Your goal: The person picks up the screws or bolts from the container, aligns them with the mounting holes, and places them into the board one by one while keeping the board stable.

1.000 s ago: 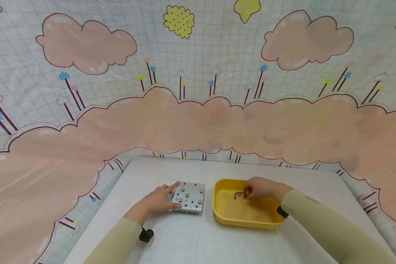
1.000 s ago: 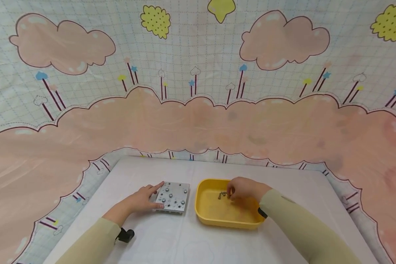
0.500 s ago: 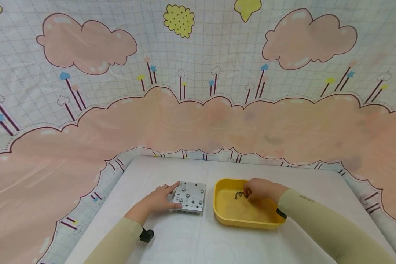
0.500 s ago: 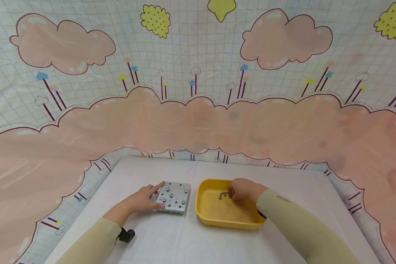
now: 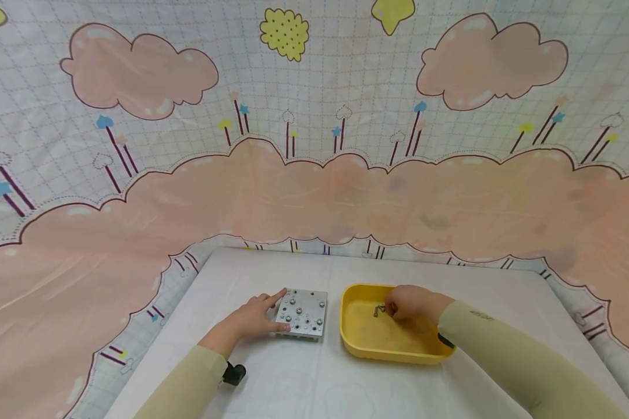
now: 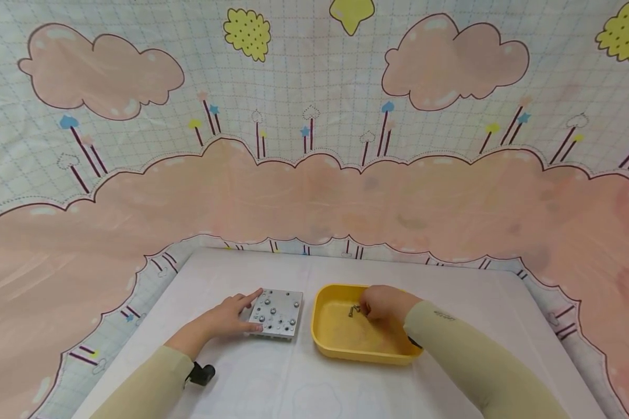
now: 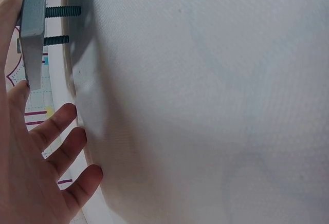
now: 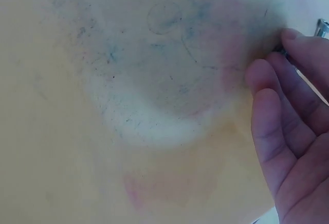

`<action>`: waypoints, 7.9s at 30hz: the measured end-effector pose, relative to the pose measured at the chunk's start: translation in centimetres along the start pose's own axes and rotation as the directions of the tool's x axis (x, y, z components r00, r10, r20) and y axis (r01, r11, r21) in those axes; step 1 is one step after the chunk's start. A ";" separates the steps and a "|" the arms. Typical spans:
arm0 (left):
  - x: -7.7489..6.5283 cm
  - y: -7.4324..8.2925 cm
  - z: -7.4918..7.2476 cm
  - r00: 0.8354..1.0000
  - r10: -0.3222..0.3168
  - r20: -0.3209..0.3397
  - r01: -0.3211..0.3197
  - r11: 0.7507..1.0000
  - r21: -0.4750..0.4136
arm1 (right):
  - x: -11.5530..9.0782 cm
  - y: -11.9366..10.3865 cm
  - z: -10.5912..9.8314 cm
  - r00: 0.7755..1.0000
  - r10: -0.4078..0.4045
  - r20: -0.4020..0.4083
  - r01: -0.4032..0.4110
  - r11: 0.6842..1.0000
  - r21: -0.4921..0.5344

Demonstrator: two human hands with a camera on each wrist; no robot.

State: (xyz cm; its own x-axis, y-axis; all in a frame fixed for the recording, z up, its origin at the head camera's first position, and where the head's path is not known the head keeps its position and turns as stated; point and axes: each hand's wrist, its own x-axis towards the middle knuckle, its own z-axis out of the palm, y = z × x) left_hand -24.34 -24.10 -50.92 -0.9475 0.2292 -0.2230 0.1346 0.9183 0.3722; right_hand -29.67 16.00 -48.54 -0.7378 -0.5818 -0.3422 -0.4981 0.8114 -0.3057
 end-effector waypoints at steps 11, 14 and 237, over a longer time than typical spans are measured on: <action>0.1 0.1 0.1 1.000 0.001 -0.007 -0.001 1.000 -0.002 | 0.0 -0.1 0.2 0.999 -0.037 -0.001 0.037 0.997 -0.064; 0.1 0.0 0.1 1.000 -0.001 -0.008 0.001 1.000 -0.003 | 0.0 -0.2 0.1 0.999 -0.042 0.004 0.042 0.997 -0.069; 0.1 -0.2 0.3 1.000 -0.004 -0.016 0.004 0.999 -0.040 | 1.3 -1.7 1.0 0.955 -0.258 -0.147 0.239 0.961 -0.137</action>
State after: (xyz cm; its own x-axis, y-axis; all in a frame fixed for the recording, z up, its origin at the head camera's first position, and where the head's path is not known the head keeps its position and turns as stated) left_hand -24.35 -24.18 -51.29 -0.9525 0.2203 -0.2105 0.1194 0.9054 0.4074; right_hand -29.32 13.79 -49.34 -0.6429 -0.7569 -0.1170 -0.7174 0.6486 -0.2543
